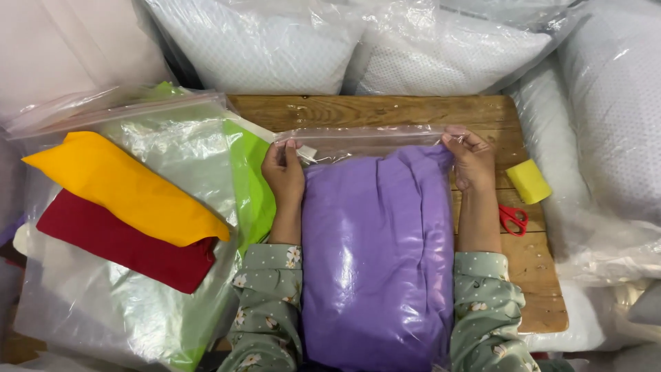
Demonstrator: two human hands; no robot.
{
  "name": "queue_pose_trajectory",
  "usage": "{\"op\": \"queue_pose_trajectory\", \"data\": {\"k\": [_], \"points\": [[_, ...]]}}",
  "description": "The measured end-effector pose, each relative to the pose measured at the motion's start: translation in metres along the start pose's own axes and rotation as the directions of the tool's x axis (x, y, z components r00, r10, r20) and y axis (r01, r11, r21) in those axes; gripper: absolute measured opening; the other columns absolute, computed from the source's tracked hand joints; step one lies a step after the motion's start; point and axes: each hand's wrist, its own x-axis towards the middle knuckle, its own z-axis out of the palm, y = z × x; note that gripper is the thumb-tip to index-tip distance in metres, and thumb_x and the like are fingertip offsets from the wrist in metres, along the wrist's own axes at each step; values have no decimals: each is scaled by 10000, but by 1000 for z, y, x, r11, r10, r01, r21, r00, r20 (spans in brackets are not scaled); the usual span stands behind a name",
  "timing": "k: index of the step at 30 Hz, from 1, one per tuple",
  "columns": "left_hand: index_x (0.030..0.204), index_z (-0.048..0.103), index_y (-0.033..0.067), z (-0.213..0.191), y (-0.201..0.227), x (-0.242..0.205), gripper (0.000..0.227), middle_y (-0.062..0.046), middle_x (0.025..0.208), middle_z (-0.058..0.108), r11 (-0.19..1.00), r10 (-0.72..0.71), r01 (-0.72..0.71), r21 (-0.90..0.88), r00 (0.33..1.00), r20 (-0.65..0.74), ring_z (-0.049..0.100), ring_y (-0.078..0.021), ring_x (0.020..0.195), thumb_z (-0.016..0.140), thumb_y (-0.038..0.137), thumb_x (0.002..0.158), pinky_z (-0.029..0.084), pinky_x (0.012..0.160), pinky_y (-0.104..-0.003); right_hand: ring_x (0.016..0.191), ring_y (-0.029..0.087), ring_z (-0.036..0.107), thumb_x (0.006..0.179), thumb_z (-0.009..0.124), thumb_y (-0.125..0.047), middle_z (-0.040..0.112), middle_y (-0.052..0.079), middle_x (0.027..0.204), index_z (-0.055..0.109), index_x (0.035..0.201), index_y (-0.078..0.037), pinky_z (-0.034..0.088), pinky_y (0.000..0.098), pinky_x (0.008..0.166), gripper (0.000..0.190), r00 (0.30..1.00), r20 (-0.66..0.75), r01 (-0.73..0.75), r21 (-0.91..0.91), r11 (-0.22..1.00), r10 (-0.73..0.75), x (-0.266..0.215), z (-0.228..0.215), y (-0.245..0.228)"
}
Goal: The person packs a purple garment into a plastic bag and then stuffs a green fabric casing with white fiberfill to create a cushion.
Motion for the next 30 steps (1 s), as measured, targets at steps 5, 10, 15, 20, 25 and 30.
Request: {"op": "queue_pose_trajectory", "data": {"k": [5,10,15,20,25,30], "points": [[1023,751,96,-3,34,-10,122,-44,850,750,992,-36,32,-125,999,-26,578,-53,625,666,181,999,512,575,-205,609,118,707,939,805,-168,656,26,732,743,953,-64,579,213,522,123,996,-88,-27,-8,1000,27,3,7,23],[953,745,94,-3,3,-2,108,-58,810,755,990,-53,42,-136,995,-86,569,-66,558,672,155,1004,490,529,-194,585,120,694,966,788,-157,629,26,720,734,972,-65,579,212,501,106,997,-81,5,-48,999,-9,-11,25,5],[907,719,109,0,2,-1,126,-55,815,764,988,-57,41,-147,993,-103,589,-64,575,667,163,1008,482,550,-178,628,100,693,962,800,-150,651,19,756,734,1010,-51,583,204,541,128,999,-25,40,-70,997,-42,0,12,18],[966,752,91,-1,3,-2,85,-79,835,781,981,-101,83,-178,990,-97,613,-67,594,691,143,995,495,567,-173,724,156,755,954,797,-136,708,90,826,727,1061,-16,646,256,660,175,1000,6,1,11,1000,-1,6,0,28],[1040,764,68,-4,2,-1,111,-86,858,785,976,-122,107,-190,990,-74,620,-63,637,693,138,994,514,609,-172,792,164,765,960,781,-108,726,92,877,725,1068,-10,655,270,730,157,999,46,-29,34,999,28,6,0,22],[1101,767,59,-5,-1,0,149,-111,870,776,971,-125,110,-214,990,-59,651,-83,683,679,121,998,535,635,-173,806,166,763,947,790,-104,722,90,881,735,1067,-34,648,264,736,150,998,59,-27,42,999,24,12,-6,29]]}}
